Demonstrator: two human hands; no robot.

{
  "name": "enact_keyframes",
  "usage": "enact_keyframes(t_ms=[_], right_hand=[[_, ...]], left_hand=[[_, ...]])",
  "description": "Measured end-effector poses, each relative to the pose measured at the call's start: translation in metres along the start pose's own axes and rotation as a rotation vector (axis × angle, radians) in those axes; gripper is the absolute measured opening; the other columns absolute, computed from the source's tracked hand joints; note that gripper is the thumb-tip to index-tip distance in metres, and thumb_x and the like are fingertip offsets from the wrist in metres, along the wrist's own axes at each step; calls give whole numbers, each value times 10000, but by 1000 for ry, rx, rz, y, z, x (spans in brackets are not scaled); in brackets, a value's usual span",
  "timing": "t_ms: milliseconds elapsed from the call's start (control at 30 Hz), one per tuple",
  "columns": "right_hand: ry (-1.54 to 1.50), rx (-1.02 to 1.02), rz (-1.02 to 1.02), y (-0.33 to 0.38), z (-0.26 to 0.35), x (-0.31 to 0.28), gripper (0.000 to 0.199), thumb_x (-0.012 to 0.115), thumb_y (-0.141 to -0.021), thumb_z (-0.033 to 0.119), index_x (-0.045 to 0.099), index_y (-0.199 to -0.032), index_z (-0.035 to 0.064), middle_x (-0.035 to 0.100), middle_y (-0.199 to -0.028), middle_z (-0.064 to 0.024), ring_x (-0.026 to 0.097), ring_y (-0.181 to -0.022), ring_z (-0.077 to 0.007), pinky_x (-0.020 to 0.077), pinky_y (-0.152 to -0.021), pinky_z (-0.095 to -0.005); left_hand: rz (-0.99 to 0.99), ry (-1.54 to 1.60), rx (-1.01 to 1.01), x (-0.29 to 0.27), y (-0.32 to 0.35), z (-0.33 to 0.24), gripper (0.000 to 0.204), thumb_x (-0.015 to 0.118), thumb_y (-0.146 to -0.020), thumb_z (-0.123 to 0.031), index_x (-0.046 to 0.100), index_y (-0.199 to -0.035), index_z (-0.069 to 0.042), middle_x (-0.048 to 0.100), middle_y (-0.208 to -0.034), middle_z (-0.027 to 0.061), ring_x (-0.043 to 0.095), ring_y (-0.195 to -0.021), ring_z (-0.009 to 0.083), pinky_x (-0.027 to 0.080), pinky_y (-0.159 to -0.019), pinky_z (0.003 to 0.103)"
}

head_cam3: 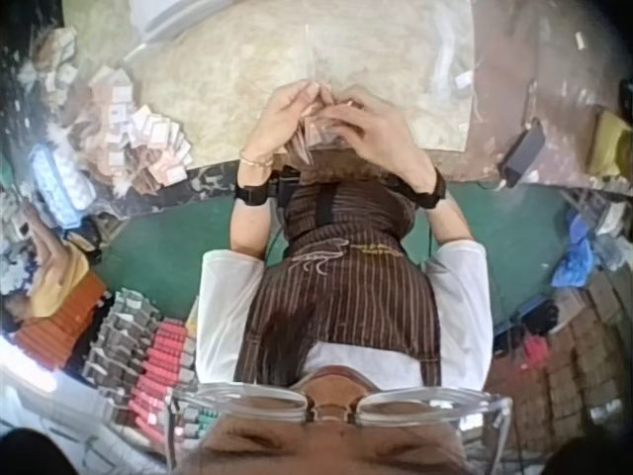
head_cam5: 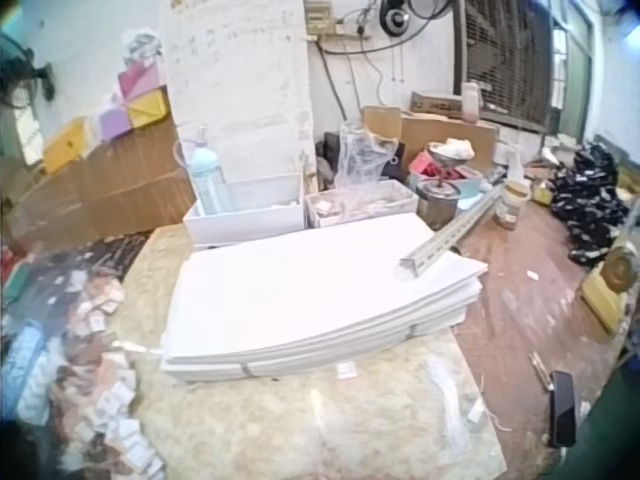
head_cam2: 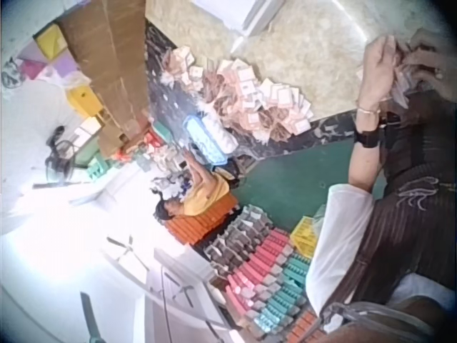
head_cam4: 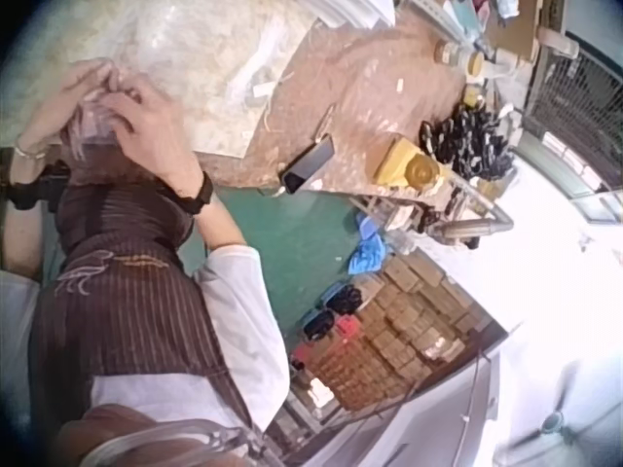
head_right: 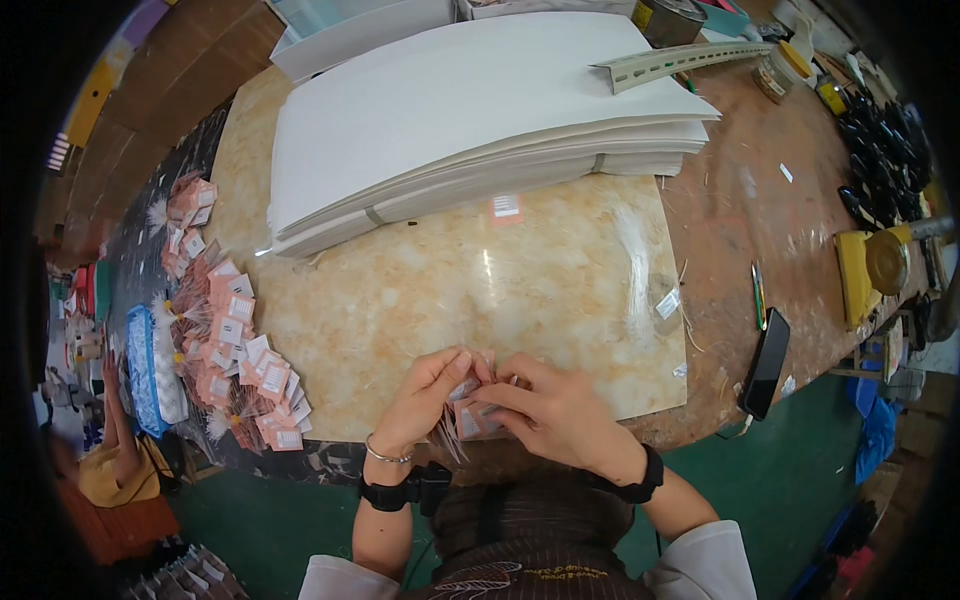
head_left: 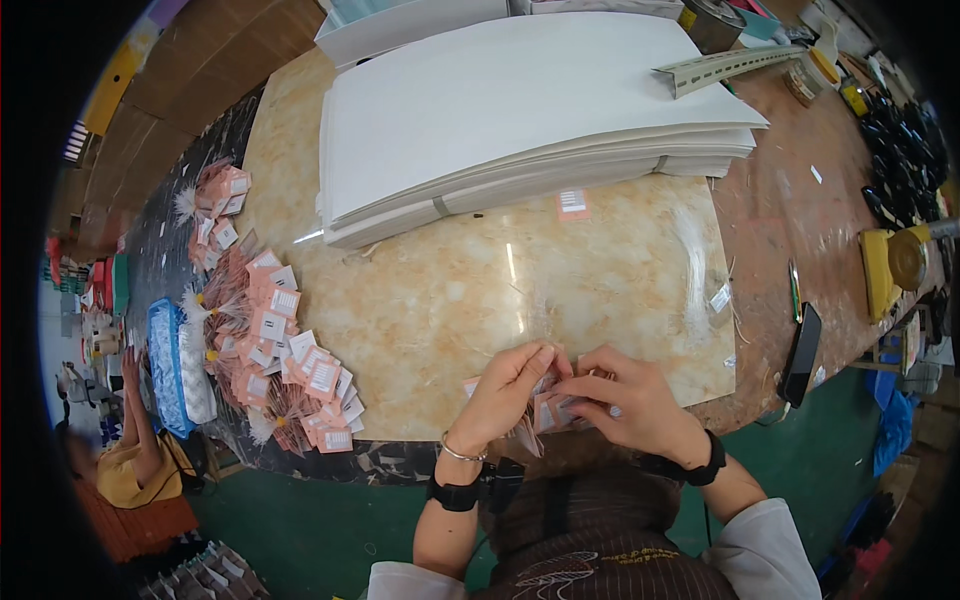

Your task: The person bundles small pink packets together using white twist ties. They gather a stack of packets, wrap a tie around the center, and twist it to secure the bundle. The person then places the finished bundle on the table and repeats the process with a new stack of packets.

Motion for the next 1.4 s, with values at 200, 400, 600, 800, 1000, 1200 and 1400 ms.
enact_keyframes(t_ms=[200,400,600,800,1000,1200,1400], right_hand=[[-121,51,-90,6,-14,16,165,745,-721,30,710,-872,87,590,-832,-58,608,-679,-203,495,-583,-293],[-375,279,-140,-6,-13,2,86,739,-756,15,697,-828,32,593,-821,-45,595,-658,-119,460,-545,-237],[-886,427,-151,-20,-16,5,132,734,-779,11,618,-837,-14,583,-839,-34,595,-598,-90,452,-513,-210],[-730,490,7,-29,-9,1,186,738,-773,-3,603,-896,-38,569,-873,-40,634,-616,-116,468,-513,-213],[-717,352,2,-34,-7,3,148,731,-779,-3,649,-886,-62,589,-847,-41,612,-612,-103,483,-533,-217],[-761,556,18,-37,-3,-7,60,688,-809,-25,659,-850,-58,643,-704,-61,618,-617,-95,497,-547,-229],[-825,551,17,-41,1,-21,48,664,-817,-55,616,-816,-48,656,-723,-85,639,-626,-121,517,-556,-247]], left_hand=[[9,2,31,0,2,0,288,432,-1013,-191,608,-972,33,622,-946,35,551,-883,106,453,-828,247],[-6,-148,30,4,7,-2,286,426,-1010,-179,613,-985,35,629,-886,42,551,-829,110,450,-792,255],[131,-127,68,8,6,4,290,426,-1007,-194,604,-946,26,623,-830,64,545,-773,131,449,-724,275],[118,-79,43,11,10,-8,225,425,-994,-138,581,-969,23,610,-877,50,557,-842,115,449,-796,253],[4,-279,74,18,11,-4,206,440,-971,-125,563,-978,40,596,-857,97,549,-796,191,450,-756,294],[-40,-415,140,15,13,-9,189,461,-969,-115,564,-1027,33,601,-884,91,547,-808,163,452,-739,284],[-32,-449,198,14,17,-10,168,497,-953,-133,561,-990,18,588,-883,135,546,-804,235,442,-735,328]])
Point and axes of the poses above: each hand's wrist, its own y-axis away from the middle knuckle, its own x-axis out of the palm, z = x × y, the point moved 1 cm from there along -y, towards the middle knuckle
